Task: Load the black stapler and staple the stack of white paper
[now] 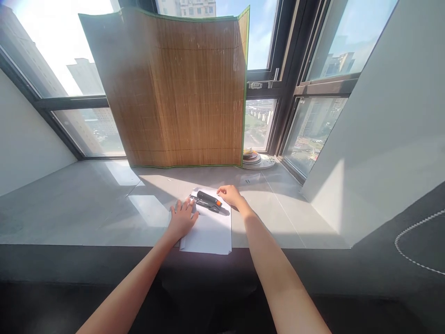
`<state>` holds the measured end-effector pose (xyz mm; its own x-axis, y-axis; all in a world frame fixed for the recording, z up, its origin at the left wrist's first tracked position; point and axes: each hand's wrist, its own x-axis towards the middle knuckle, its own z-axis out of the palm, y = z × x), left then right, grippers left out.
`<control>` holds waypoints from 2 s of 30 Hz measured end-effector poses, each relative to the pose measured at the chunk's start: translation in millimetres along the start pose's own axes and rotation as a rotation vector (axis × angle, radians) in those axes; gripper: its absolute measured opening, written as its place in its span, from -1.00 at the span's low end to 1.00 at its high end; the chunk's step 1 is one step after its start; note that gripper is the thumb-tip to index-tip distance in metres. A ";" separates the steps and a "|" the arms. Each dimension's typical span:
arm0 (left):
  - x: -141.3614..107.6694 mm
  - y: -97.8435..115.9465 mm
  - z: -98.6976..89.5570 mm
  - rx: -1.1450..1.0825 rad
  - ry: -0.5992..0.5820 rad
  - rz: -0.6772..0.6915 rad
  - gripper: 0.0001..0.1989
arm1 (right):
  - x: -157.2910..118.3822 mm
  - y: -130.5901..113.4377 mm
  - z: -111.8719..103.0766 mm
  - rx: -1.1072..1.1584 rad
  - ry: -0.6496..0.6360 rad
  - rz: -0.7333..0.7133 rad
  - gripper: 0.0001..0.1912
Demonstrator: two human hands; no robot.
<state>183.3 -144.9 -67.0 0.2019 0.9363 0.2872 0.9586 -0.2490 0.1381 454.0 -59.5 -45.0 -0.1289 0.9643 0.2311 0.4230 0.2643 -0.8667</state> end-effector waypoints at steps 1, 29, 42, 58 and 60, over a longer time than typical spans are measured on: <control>-0.1 -0.4 1.3 -0.025 -0.005 -0.010 -0.39 | -0.9 0.2 2.3 -0.014 -0.015 0.002 -0.80; 150.5 -158.0 -6.8 -0.041 -0.006 -0.223 -0.41 | 15.0 30.7 -3.0 0.157 0.072 0.091 -0.77; 83.2 -126.1 -27.6 -0.015 0.032 -0.172 -0.71 | 9.6 19.0 -4.4 0.094 0.054 0.076 -0.77; 75.1 -30.6 -8.4 -0.598 0.235 0.067 -0.70 | 4.9 10.3 -4.0 0.106 0.034 0.068 -0.79; 74.1 -30.9 -10.1 -0.615 0.223 0.115 -0.69 | 4.5 11.3 -2.8 0.103 0.052 0.061 -0.79</control>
<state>166.6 -70.3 -40.4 0.1864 0.8379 0.5131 0.6306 -0.5025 0.5915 460.8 -52.1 -52.6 -0.0580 0.9787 0.1971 0.3336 0.2051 -0.9201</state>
